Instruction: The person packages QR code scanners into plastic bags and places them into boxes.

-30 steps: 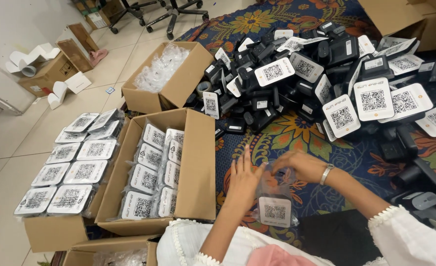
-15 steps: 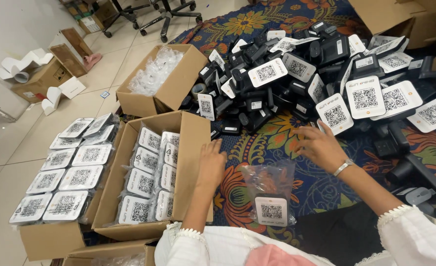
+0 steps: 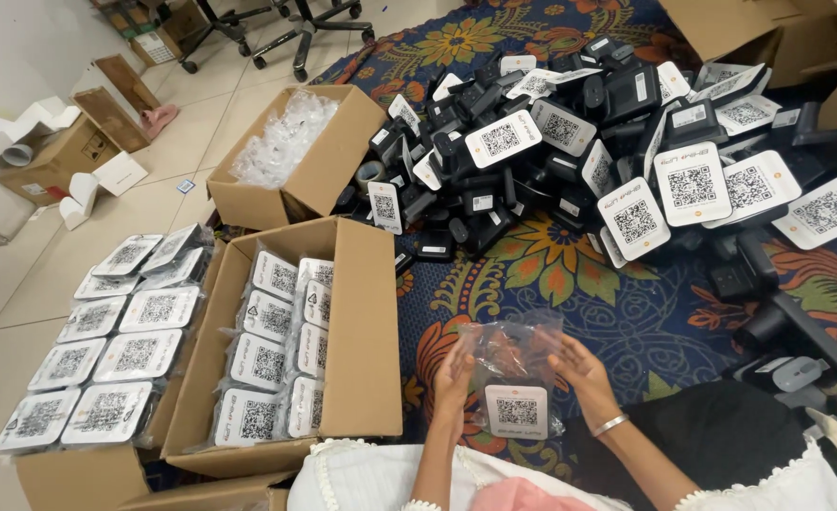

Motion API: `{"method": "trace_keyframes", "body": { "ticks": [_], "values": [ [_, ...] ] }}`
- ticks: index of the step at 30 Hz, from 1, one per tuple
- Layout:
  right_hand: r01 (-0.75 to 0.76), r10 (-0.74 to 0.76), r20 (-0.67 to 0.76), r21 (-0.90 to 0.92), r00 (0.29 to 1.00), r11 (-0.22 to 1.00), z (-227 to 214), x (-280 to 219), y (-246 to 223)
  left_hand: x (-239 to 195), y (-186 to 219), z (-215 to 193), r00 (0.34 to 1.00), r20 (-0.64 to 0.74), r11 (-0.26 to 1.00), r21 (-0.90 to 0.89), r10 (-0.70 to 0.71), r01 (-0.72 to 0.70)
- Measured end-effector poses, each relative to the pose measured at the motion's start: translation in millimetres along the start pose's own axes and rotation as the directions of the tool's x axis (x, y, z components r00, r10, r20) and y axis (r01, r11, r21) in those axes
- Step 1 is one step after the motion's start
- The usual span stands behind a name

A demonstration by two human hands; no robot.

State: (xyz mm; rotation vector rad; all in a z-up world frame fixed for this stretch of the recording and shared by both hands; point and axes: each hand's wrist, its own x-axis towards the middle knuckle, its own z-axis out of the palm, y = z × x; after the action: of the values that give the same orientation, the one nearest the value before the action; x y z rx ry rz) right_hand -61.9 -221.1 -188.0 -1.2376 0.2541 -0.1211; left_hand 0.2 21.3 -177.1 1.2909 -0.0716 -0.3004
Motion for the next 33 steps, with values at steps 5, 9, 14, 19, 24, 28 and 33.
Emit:
{"method": "trace_keyframes", "body": {
  "ticks": [5, 9, 14, 19, 24, 28, 33],
  "values": [
    [-0.127, 0.127, 0.004, 0.052, 0.992, 0.991, -2, 9, 18, 10, -14, 10, 0.990, -0.125, 0.997, 0.024, -0.066, 0.069],
    [-0.213, 0.205, 0.087, 0.108, 0.975, 0.971, 12, 17, -4, 24, -28, 6, 0.963, -0.214, 0.985, 0.030, -0.162, 0.172],
    [-0.212, 0.179, 0.216, 0.143, 0.960, 0.967, 17, 32, 6, 40, -41, 7, 0.970, -0.080, 0.972, 0.024, -0.231, 0.233],
    [-0.206, 0.182, 0.312, 0.044, 0.932, 0.978, 42, 40, -12, 71, -77, 0, 0.963, 0.039, 0.956, 0.139, -0.266, 0.259],
    [-0.185, 0.192, 0.314, -0.050, 0.930, 0.981, 46, 54, -6, 74, -59, 7, 0.973, -0.018, 0.934, 0.276, -0.230, 0.226],
    [-0.208, 0.205, 0.274, -0.019, 0.940, 0.978, 41, 65, 7, 62, -30, 12, 0.979, 0.037, 0.917, 0.357, -0.202, 0.176],
    [-0.301, 0.278, 0.229, 0.076, 0.933, 0.950, 39, 71, 20, 15, 44, 33, 0.937, 0.117, 0.569, 0.767, 0.330, -0.297]
  ]
}}
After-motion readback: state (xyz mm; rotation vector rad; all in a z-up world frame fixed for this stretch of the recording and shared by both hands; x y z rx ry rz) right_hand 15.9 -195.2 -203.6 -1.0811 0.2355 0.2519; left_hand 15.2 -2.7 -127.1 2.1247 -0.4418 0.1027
